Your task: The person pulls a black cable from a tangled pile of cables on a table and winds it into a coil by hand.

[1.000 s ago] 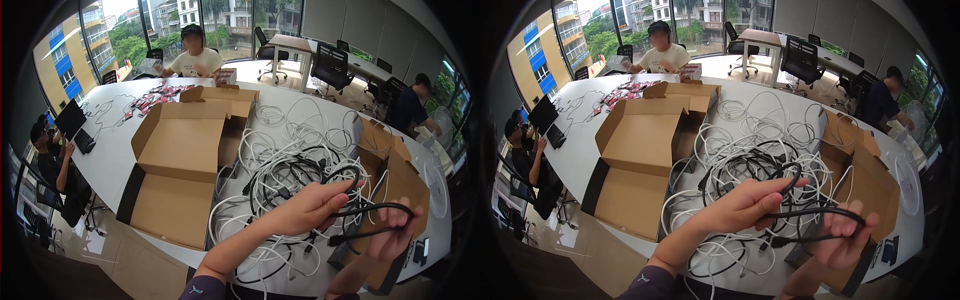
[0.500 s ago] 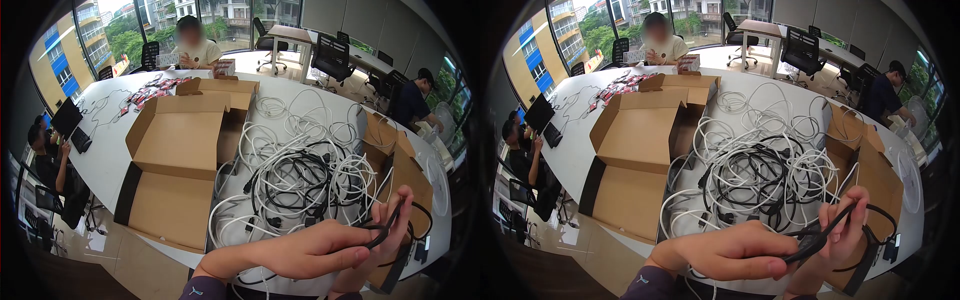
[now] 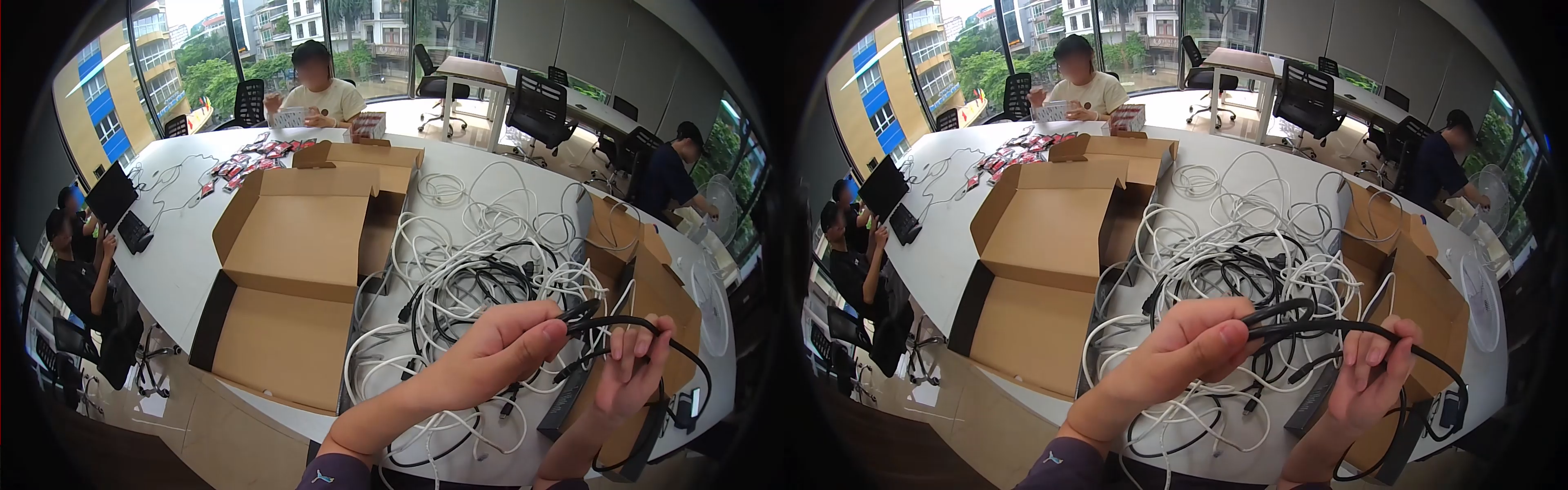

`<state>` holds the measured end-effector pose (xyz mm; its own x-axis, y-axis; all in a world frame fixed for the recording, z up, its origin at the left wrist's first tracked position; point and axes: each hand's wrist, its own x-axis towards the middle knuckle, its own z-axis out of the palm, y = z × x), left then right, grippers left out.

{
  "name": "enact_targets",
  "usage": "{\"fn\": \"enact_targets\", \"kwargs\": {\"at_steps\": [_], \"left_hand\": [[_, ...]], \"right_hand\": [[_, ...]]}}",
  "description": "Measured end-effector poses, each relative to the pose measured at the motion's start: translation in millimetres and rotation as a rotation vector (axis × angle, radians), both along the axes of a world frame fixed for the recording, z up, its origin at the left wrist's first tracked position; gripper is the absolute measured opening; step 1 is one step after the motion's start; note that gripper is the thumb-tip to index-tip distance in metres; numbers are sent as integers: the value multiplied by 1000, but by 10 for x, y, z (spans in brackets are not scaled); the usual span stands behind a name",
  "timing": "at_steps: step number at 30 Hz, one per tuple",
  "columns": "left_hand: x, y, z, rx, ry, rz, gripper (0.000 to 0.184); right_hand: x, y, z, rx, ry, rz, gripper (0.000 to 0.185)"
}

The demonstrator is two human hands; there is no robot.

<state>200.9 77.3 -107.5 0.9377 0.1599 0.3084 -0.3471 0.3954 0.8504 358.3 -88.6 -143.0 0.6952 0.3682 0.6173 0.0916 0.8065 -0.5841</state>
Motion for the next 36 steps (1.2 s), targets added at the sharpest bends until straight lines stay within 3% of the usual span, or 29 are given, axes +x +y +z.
{"fn": "enact_targets", "kwargs": {"at_steps": [3,6,11,16,24,30,36], "left_hand": [[-15,-44,21,-6,26,-95,37],[-25,-54,19,-21,-24,-175,31],[-51,-75,-9,-110,9,-92,40],[-86,-74,4,-252,-41,-77,43],[-3,10,-109,-607,-185,-76,34],[30,33,-95,-569,-178,-70,34],[27,73,-45,-524,2,-56,35]], "right_hand": [[42,6,-26,-14,24,-19,25],[53,86,-78,-60,-54,-230,23],[-36,65,-101,-272,-372,-614,21],[-173,201,33,-541,-903,-883,22],[-217,500,-32,-804,-1145,-630,47],[-206,540,-43,-845,-1109,-504,58],[-164,376,-20,-997,-1105,-351,80]]}}
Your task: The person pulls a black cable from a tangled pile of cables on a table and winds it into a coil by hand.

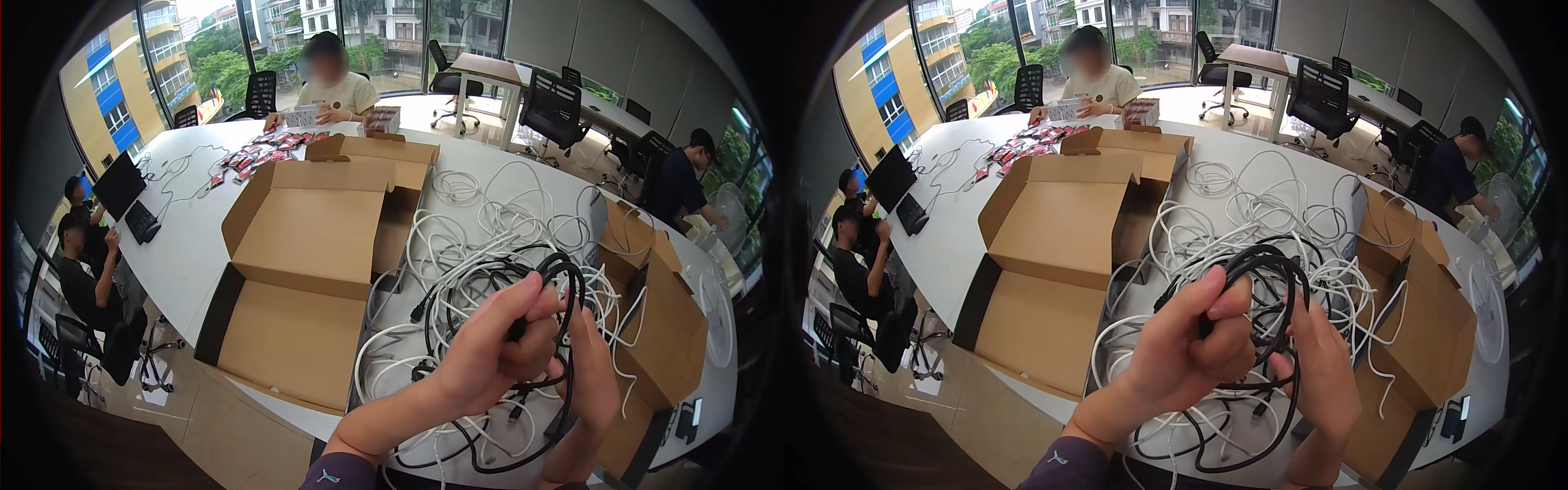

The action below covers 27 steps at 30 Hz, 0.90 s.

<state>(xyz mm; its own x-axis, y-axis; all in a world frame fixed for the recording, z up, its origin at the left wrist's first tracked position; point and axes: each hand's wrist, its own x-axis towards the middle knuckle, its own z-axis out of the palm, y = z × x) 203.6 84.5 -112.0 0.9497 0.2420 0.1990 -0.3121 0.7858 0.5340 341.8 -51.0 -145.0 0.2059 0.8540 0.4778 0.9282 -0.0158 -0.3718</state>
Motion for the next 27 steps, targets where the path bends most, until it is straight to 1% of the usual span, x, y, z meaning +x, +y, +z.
{"fn": "enact_targets", "kwargs": {"at_steps": [3,5,6,8,9,10,12,13,16,19,22,23,26,27], "left_hand": [[14,153,-59,-193,-40,-118,34],[-7,253,-75,-218,-107,-97,34],[-33,290,-66,-231,-139,-89,33],[-117,346,-39,-140,-272,60,34],[-163,373,-32,-117,-315,133,34],[-195,392,-28,-94,-357,206,34],[-211,423,-40,-95,-381,242,35],[-215,427,-42,-98,-394,262,35],[-154,332,-53,-74,-364,228,35],[-68,227,-70,20,-316,208,35],[-7,107,-81,52,-277,168,36],[10,78,-91,77,-274,161,36],[34,-13,-126,160,-242,142,39],[37,-43,-125,184,-235,127,40]], "right_hand": [[18,-202,120,-177,116,96,89],[17,-327,243,-276,189,197,93],[22,-385,291,-304,171,237,91],[46,-494,376,-358,136,314,86],[99,-547,425,-461,105,386,79],[124,-570,433,-451,140,474,77],[155,-593,435,-432,206,654,73],[171,-593,415,-362,232,725,71],[165,-583,570,-299,186,657,83],[98,-624,564,-192,197,359,72],[76,-589,412,-48,264,164,64],[-2,-514,388,74,342,83,40],[-39,-380,248,153,412,-206,18],[-19,-305,171,209,272,-244,10]]}}
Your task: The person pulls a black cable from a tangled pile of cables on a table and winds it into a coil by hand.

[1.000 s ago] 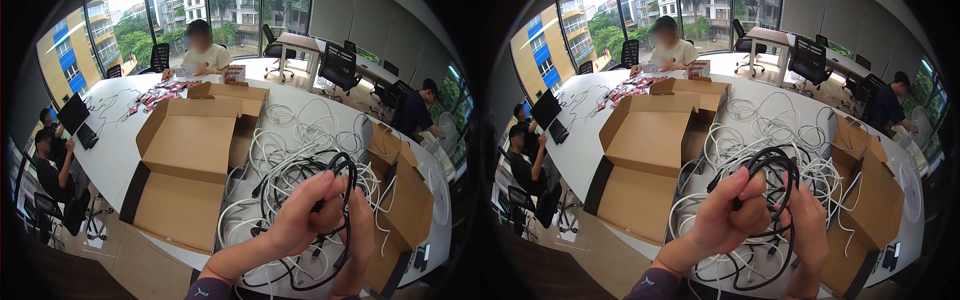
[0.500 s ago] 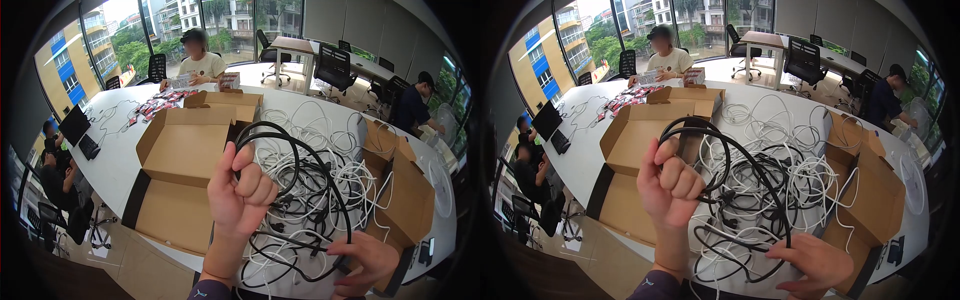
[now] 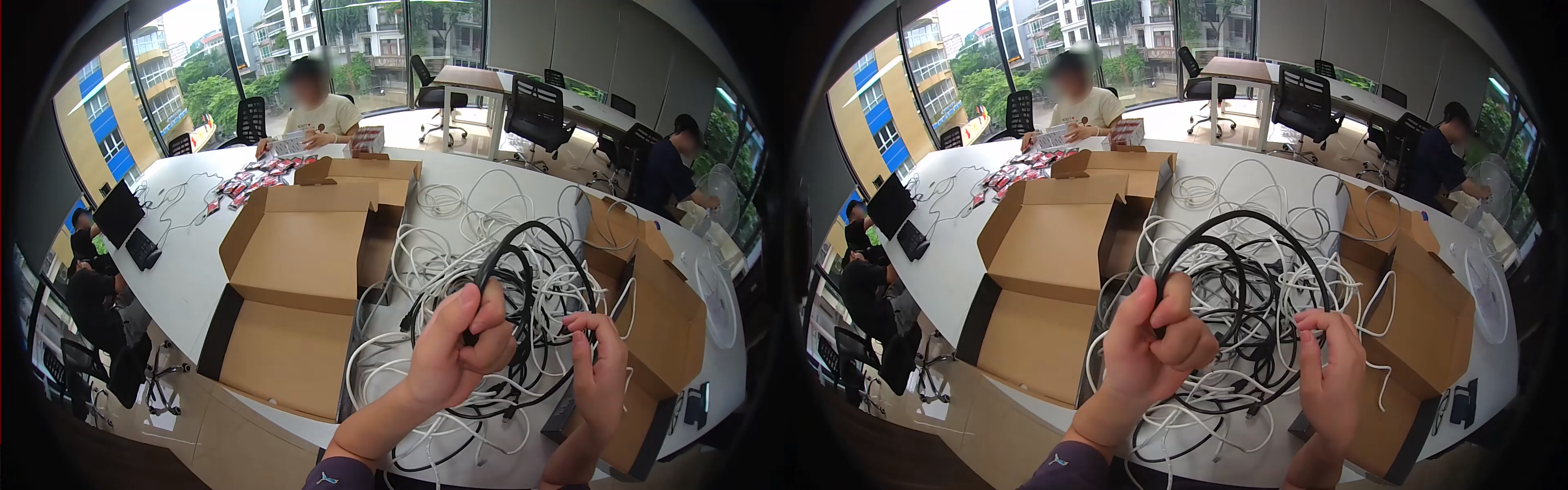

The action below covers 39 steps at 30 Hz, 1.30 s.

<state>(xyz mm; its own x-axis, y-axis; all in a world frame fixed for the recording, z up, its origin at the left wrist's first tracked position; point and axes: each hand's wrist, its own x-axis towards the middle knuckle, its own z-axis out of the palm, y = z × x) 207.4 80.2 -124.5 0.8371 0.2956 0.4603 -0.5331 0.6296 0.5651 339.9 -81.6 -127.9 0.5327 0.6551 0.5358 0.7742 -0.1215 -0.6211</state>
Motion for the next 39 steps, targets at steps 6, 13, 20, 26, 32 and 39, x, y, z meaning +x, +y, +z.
{"fn": "enact_targets", "kwargs": {"at_steps": [6,13,20,26,32,39], "left_hand": [[75,-198,-52,85,78,-111,50],[95,-205,23,298,96,335,50],[131,-122,-27,359,78,489,45],[82,-77,32,387,119,527,44],[10,-28,46,350,110,412,43],[19,-153,68,470,125,438,46]], "right_hand": [[-75,166,-107,-233,68,21,13],[-134,146,-76,-287,181,218,12],[-206,147,-22,-42,564,279,15],[-233,208,-48,184,601,276,20],[-193,231,-74,129,543,292,22],[-189,273,-177,-225,203,434,24]]}}
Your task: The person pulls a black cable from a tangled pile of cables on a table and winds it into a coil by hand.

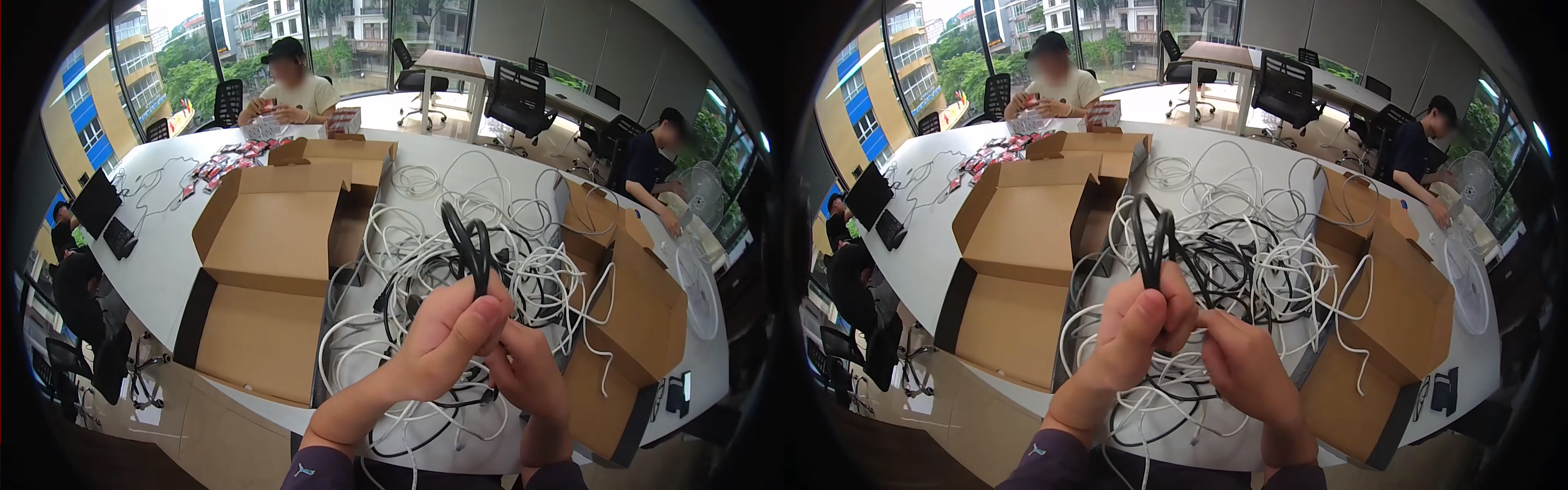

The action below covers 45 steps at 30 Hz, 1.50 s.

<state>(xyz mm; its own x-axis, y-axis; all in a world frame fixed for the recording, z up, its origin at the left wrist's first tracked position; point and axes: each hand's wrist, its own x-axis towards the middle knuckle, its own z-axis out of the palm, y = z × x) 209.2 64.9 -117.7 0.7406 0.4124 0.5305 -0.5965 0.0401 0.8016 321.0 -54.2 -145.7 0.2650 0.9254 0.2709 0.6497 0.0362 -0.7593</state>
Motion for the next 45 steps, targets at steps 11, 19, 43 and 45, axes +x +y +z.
{"fn": "enact_targets", "kwargs": {"at_steps": [11,19,43,45], "left_hand": [[44,158,-59,274,-58,335,38],[68,208,-39,618,-35,412,24],[520,187,-339,949,-221,737,34],[435,352,-281,1011,-135,759,36]], "right_hand": [[-188,-22,136,-28,-12,274,17],[-185,-98,129,-57,-44,326,17],[-74,-384,367,122,915,106,46],[-68,-482,372,106,872,141,72]]}}
